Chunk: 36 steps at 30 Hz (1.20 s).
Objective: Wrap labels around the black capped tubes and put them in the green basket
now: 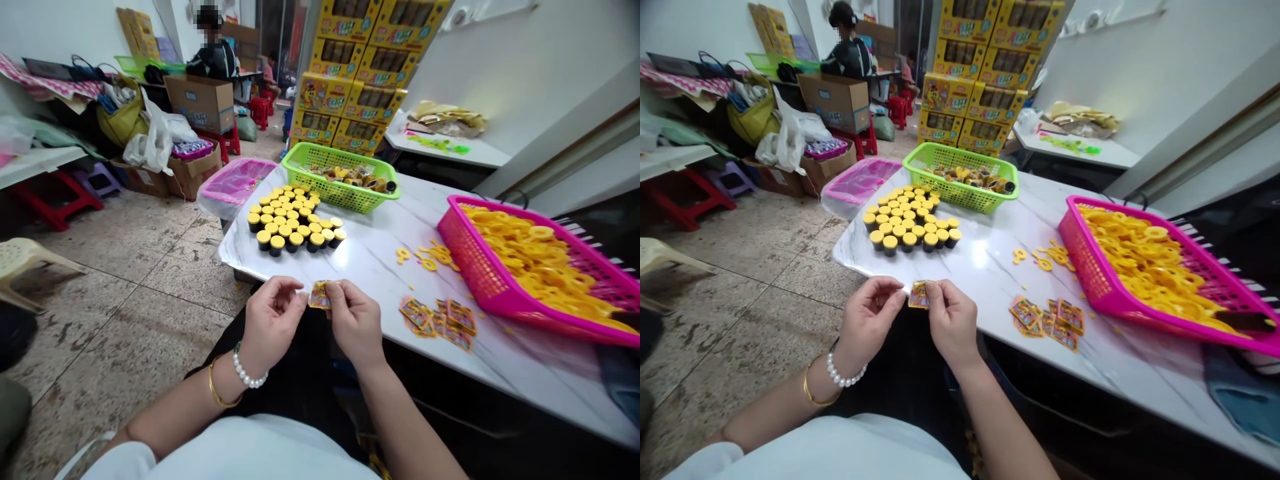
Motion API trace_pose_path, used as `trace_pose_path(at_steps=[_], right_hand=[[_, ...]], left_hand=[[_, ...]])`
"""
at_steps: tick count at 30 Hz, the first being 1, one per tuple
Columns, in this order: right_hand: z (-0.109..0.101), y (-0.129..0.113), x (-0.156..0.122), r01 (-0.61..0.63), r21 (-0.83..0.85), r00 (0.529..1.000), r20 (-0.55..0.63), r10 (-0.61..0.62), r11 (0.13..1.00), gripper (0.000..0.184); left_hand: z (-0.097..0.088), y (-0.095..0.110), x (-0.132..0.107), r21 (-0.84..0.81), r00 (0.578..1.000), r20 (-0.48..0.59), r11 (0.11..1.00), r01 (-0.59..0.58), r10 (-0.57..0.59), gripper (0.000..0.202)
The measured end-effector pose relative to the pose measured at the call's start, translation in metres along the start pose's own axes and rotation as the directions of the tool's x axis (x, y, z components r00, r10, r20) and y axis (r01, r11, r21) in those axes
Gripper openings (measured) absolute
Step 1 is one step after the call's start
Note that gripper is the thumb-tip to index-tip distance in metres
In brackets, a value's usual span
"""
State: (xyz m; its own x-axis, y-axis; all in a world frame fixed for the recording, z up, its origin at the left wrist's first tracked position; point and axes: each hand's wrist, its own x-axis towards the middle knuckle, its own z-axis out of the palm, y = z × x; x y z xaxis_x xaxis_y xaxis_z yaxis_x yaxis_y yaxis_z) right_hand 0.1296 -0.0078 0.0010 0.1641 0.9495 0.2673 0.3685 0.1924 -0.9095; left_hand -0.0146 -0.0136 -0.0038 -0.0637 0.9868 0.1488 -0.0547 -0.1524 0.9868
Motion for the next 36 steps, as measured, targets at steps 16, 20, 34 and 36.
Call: trace_pose_path(at_steps=[16, 20, 34, 36], right_hand=[[0.018, 0.004, -0.011, 0.414, -0.301, 0.901, 0.003, -0.433, 0.859, 0.027], [0.022, 0.004, -0.01, 0.456, -0.356, 0.875, 0.013, -0.484, 0.816, 0.026], [0.035, 0.0, -0.013, 0.58, -0.363, 0.805, 0.119, -0.581, 0.73, 0.026], [0.037, -0.002, -0.01, 0.597, -0.333, 0.799, 0.162, -0.579, 0.73, 0.026]], left_hand=[[-0.02, 0.001, -0.009, 0.158, 0.985, -0.031, 0.974, -0.163, 0.17, 0.014], [-0.023, -0.001, -0.008, 0.089, 0.975, -0.177, 0.989, -0.12, 0.135, 0.024], [-0.03, -0.006, -0.009, 0.048, 0.984, -0.127, 0.992, -0.119, 0.124, 0.011], [-0.034, -0.006, -0.007, -0.057, 0.995, -0.081, 0.997, 0.047, -0.051, 0.016]])
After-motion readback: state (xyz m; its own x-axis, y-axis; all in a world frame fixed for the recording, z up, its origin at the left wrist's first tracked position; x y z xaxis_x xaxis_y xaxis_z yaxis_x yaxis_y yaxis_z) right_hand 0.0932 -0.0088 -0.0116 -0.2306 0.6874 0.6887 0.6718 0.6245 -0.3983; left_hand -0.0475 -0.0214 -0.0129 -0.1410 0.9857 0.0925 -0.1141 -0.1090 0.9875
